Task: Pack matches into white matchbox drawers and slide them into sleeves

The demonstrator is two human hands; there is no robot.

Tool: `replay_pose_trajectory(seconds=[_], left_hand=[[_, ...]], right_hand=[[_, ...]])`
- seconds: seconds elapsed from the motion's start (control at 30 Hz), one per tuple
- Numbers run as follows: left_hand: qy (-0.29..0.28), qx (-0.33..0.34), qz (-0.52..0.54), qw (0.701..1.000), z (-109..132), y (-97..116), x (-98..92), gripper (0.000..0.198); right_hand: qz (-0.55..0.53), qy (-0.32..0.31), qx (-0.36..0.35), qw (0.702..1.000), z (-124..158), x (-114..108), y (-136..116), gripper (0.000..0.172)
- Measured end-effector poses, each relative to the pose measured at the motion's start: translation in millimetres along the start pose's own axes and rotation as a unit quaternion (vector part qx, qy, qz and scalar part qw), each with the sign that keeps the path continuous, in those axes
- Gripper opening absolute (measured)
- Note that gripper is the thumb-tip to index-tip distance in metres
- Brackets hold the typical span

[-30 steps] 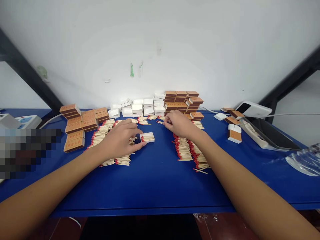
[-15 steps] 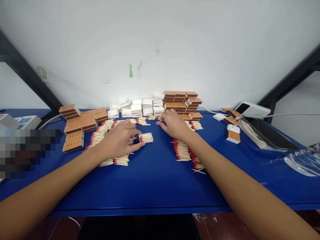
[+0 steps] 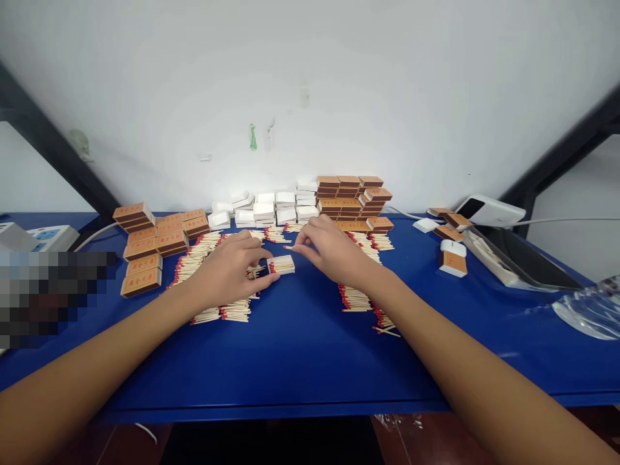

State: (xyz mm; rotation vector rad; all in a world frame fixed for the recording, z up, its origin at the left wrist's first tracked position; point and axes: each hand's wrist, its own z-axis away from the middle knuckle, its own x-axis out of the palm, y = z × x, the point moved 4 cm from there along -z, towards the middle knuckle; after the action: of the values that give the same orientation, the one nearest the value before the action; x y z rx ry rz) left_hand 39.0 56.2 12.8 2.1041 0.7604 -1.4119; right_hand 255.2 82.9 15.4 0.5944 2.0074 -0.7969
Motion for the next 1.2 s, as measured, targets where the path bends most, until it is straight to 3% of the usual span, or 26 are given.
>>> replay_pose_trajectory(seconds=[0.13, 0.4, 0.6, 0.8, 1.2], left_hand=[[0.003, 0.011, -0.005, 1.000, 0, 1, 0.4, 0.032], [0.007, 0.014, -0.007, 1.000, 1, 1, -0.1, 0.031], [0.007, 0.011, 0.000, 1.000, 1, 1, 1.3, 0.033], [0.001, 0.002, 0.013, 1.000, 1, 3, 1.3, 0.032], [0.002, 0.002, 0.007, 1.000, 1, 1, 3.0, 0.033]], right_hand=[[0.001, -0.025, -0.040, 0.999, 4, 7, -25, 0.020], [0.018, -0.028, -0.063, 0.997, 7, 19, -28, 0.017], [0.023, 0.030, -0.025, 0.999, -4, 18, -16, 0.017], [0.074, -0.011, 0.001, 0.997, -22, 33, 4, 0.023], [0.080, -0.027, -0.007, 0.996, -18, 33, 12, 0.018]])
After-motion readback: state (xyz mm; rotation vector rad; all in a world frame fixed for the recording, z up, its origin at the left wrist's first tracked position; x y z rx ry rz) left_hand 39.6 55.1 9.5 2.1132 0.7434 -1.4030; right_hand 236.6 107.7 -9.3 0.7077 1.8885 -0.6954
